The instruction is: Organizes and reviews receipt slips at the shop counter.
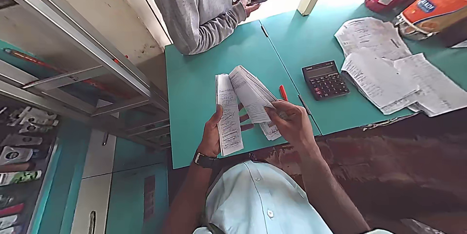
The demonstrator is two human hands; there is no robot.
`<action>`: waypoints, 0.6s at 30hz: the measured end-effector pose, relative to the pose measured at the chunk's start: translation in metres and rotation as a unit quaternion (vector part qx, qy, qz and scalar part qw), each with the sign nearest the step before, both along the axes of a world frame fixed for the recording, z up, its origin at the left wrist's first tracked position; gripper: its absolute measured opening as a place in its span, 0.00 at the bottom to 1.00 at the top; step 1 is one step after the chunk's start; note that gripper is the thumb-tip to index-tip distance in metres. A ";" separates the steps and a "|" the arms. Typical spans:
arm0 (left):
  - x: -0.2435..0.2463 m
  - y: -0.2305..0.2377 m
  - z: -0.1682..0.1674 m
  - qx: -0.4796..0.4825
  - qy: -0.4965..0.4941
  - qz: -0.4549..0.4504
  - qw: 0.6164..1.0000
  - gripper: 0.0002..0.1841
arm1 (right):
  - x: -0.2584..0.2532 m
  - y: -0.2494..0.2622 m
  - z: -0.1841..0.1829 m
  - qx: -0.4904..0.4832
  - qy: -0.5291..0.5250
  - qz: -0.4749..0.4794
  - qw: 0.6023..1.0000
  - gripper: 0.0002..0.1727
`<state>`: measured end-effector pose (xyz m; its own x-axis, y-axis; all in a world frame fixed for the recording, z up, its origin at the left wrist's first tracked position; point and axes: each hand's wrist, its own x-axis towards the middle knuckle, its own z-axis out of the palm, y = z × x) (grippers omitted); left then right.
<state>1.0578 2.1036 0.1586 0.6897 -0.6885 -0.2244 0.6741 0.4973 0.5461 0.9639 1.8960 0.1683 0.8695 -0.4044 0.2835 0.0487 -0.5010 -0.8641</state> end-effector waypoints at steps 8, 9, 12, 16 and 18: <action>-0.001 0.002 0.005 0.016 -0.001 0.003 1.000 0.29 | 0.004 -0.015 -0.012 0.162 0.023 0.029 0.986 0.07; -0.002 0.002 0.007 0.035 -0.009 0.017 0.999 0.29 | 0.003 -0.016 -0.013 0.174 0.024 0.030 0.984 0.07; -0.004 0.003 0.006 0.053 -0.017 0.048 0.997 0.28 | 0.000 -0.016 -0.013 0.177 0.026 0.036 0.983 0.08; -0.002 0.008 0.000 0.019 -0.025 0.046 0.998 0.28 | -0.002 -0.015 -0.009 0.172 0.015 0.044 0.984 0.07; -0.001 0.010 -0.002 -0.001 -0.014 0.034 0.999 0.28 | -0.004 -0.014 -0.007 0.173 0.010 0.047 0.984 0.08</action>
<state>1.0563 2.1134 0.1567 0.7410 -0.6401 -0.2031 0.6228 0.5419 0.5643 0.9604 1.8822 0.1613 0.9116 -0.3917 0.1243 0.0610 -0.1703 -0.9835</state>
